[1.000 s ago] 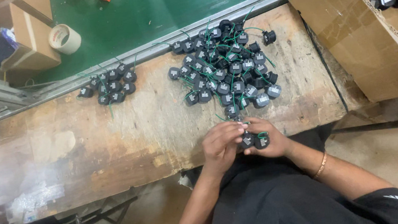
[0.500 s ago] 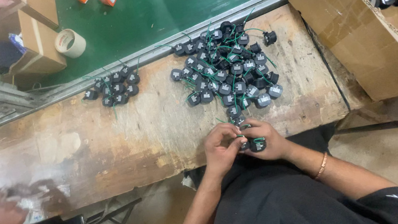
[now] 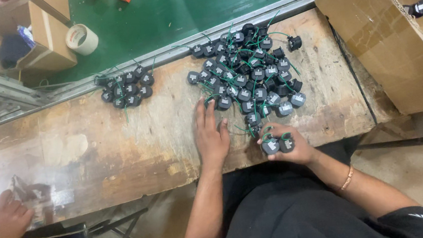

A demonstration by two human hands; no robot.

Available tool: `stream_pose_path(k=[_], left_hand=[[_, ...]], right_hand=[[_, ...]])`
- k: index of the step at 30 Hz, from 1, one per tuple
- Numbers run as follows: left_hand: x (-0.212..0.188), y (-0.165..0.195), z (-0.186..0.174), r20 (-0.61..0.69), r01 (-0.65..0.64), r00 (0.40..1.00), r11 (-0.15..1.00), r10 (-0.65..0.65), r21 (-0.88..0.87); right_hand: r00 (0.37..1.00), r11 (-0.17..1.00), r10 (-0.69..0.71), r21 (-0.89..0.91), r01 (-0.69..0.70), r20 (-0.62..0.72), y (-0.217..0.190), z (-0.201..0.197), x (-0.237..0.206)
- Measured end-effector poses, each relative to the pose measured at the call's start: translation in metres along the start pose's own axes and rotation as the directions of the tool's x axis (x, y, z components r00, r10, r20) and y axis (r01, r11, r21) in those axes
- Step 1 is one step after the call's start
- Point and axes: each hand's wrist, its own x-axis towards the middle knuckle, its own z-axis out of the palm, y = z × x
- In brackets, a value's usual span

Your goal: The person sits at a factory workbench with a pile of small black wired components. They pick up components one at a time, manipulate and arrange the green wire on each unit by hand, and place the finished unit back on the bench pile.

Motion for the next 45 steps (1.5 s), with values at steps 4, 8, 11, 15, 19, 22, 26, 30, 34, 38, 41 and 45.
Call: stream_pose_path(k=[4, 8, 11, 15, 19, 22, 26, 30, 34, 38, 41, 45], left_hand=[[-0.004, -0.005, 0.005, 0.009, 0.119, 0.993, 0.991, -0.119, -0.059], [-0.005, -0.010, 0.007, -0.026, 0.221, 0.974, 0.967, -0.226, -0.127], [-0.004, -0.008, 0.008, -0.028, 0.125, 0.991, 0.990, -0.127, -0.066], [-0.001, -0.001, 0.008, 0.053, -0.027, 0.998, 1.000, 0.027, 0.010], [-0.005, -0.005, 0.008, 0.079, 0.143, 0.987, 0.987, -0.137, -0.077], [-0.011, -0.011, 0.011, 0.034, 0.233, 0.972, 0.955, -0.231, -0.182], [-0.014, -0.013, 0.013, -0.080, 0.273, 0.949, 0.918, -0.307, -0.287], [-0.016, -0.011, 0.009, -0.076, 0.330, 0.911, 0.828, -0.404, -0.454], [-0.018, -0.012, 0.010, -0.010, 0.387, 0.870, 0.695, -0.493, -0.605], [-0.020, -0.019, 0.013, -0.008, 0.386, 0.874, 0.706, -0.485, -0.594], [-0.021, -0.020, 0.015, -0.011, 0.363, 0.885, 0.704, -0.466, -0.610], [-0.019, -0.017, 0.013, -0.011, 0.377, 0.892, 0.756, -0.453, -0.535]], right_hand=[[0.975, 0.704, 0.214, 0.701, -0.114, -0.057, 0.008, 0.009, 0.001], [0.980, 0.646, 0.188, 0.760, -0.079, -0.059, 0.009, 0.009, 0.000], [0.988, 0.728, 0.152, 0.680, -0.087, -0.037, 0.007, 0.008, -0.001], [0.993, 0.775, 0.116, 0.624, -0.105, 0.023, 0.004, 0.007, 0.001], [0.991, 0.788, 0.131, 0.604, -0.116, 0.019, 0.000, 0.008, 0.002], [0.992, 0.788, 0.126, 0.606, -0.112, 0.020, 0.000, 0.008, 0.002], [0.992, 0.772, 0.123, 0.627, -0.104, 0.013, 0.002, 0.008, 0.000], [0.991, 0.712, 0.130, 0.696, -0.094, 0.001, 0.006, 0.008, -0.002], [0.990, 0.656, 0.140, 0.750, -0.080, -0.017, 0.008, 0.009, -0.004], [0.989, 0.634, 0.143, 0.770, -0.076, -0.020, 0.009, 0.008, -0.006], [0.989, 0.636, 0.149, 0.768, -0.075, -0.026, 0.009, 0.008, -0.006], [0.989, 0.661, 0.149, 0.744, -0.099, 0.000, 0.008, 0.007, -0.005]])
